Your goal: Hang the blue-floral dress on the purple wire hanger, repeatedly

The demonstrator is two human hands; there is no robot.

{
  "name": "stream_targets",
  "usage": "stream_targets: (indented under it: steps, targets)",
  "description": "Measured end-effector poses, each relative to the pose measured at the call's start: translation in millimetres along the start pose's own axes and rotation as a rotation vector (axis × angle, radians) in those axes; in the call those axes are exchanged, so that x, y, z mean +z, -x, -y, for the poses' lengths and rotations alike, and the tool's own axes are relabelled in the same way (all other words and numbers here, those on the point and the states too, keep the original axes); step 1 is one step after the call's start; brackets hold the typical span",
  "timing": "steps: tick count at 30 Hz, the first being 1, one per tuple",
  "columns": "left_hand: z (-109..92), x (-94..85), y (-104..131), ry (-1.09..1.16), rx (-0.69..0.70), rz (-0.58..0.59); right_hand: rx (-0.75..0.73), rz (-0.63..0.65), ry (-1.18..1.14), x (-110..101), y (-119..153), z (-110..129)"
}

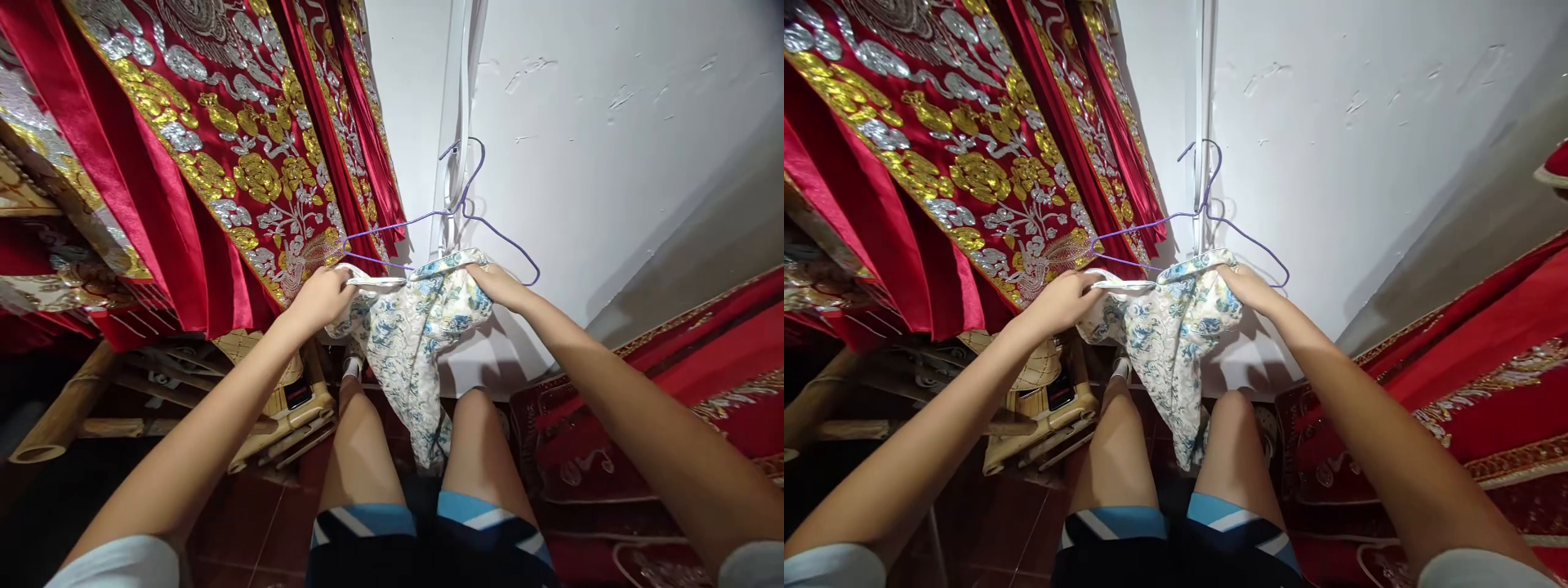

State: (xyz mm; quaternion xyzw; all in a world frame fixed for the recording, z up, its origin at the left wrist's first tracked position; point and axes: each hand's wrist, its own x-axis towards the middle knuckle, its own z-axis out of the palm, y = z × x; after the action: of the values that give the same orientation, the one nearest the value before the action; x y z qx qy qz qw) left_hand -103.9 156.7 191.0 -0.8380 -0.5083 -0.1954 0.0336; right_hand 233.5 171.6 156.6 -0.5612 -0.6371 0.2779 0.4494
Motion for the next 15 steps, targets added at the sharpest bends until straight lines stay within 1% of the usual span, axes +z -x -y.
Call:
stream_targets:
  steps: [2, 4, 7, 9, 10, 12, 14, 15]
  targets:
    - [4, -3.4, -7, -0.046, -0.03, 0.01, 0.05, 0.013, 0.055, 10, -11, -7]
    - [7, -4.1, -9, -0.042, -0.069, 0.039, 0.045, -0.015, 0.093, 14, -15, -12]
    - [8, -2.7, -8, 0.003, -0.169, 0.078, 0.012, -0.066, 0.144, 10, -10, -19]
    - [4, -0.6, -9, 0.049, -0.202, 0.061, -0.001, -0.105, 0.188, 2, -4, -22]
    - [2, 0.7, -10, 0.074, -0.194, 0.035, 0.002, -0.12, 0.205, -2, 0, -23]
    - [-3, 3.5, -14, 0.099, -0.134, -0.037, 0.012, -0.141, 0.226, -9, 7, -22]
    - [-6, 6.1, -17, 0.092, -0.023, -0.092, 0.013, -0.171, 0.262, -16, 14, -19]
    - [-7, 7.1, -17, 0.084, 0.039, -0.101, 0.008, -0.191, 0.286, -18, 17, -17]
